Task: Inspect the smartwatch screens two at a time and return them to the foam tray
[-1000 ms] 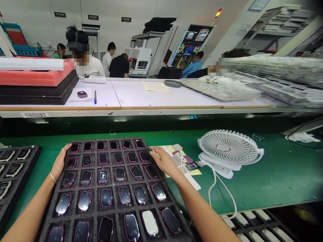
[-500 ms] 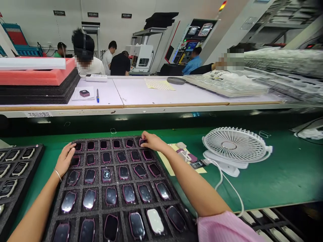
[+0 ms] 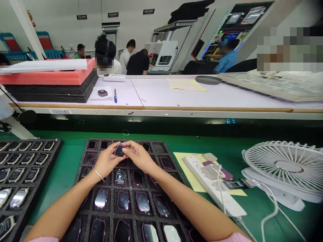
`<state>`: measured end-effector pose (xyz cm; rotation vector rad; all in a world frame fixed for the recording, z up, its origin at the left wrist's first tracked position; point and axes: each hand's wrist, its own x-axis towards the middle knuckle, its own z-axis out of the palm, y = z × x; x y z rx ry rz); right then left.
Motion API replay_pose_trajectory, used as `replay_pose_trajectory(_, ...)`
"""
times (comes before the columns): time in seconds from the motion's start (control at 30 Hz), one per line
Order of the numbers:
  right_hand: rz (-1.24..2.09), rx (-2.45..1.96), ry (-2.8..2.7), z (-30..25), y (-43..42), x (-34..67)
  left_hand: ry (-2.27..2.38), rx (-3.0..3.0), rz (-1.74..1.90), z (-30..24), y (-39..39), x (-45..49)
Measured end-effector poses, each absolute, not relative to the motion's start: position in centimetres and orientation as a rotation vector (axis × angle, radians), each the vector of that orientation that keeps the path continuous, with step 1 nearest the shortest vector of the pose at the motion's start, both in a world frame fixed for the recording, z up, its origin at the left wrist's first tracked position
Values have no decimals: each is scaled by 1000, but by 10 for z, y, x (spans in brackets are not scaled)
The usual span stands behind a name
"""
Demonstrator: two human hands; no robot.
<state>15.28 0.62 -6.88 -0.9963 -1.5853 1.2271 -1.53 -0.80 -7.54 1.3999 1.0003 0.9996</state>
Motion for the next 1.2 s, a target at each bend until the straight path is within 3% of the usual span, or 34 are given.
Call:
replay_pose_trajectory(0.27, 338, -1034, -1960, -82, -1, 159, 981, 1315, 937, -82, -7, -17)
replay_pose_trajectory(0.43, 96, -1053, -2011, -81, -6, 159, 998, 1355, 949, -81, -9, -16)
replay_pose_trajectory(0.57, 260, -1031, -1928, -65, -14, 157, 980, 1341, 940, -83, -10, -19)
replay_pose_trajectory(0.8, 1005, -1083, -1613, -46, -13, 167, 853, 1231, 947, -80, -11, -23)
replay_pose_trajectory(1.2, 952, -1097, -1616, -45, -15, 172, 693, 1172, 868, -72, -20, -24)
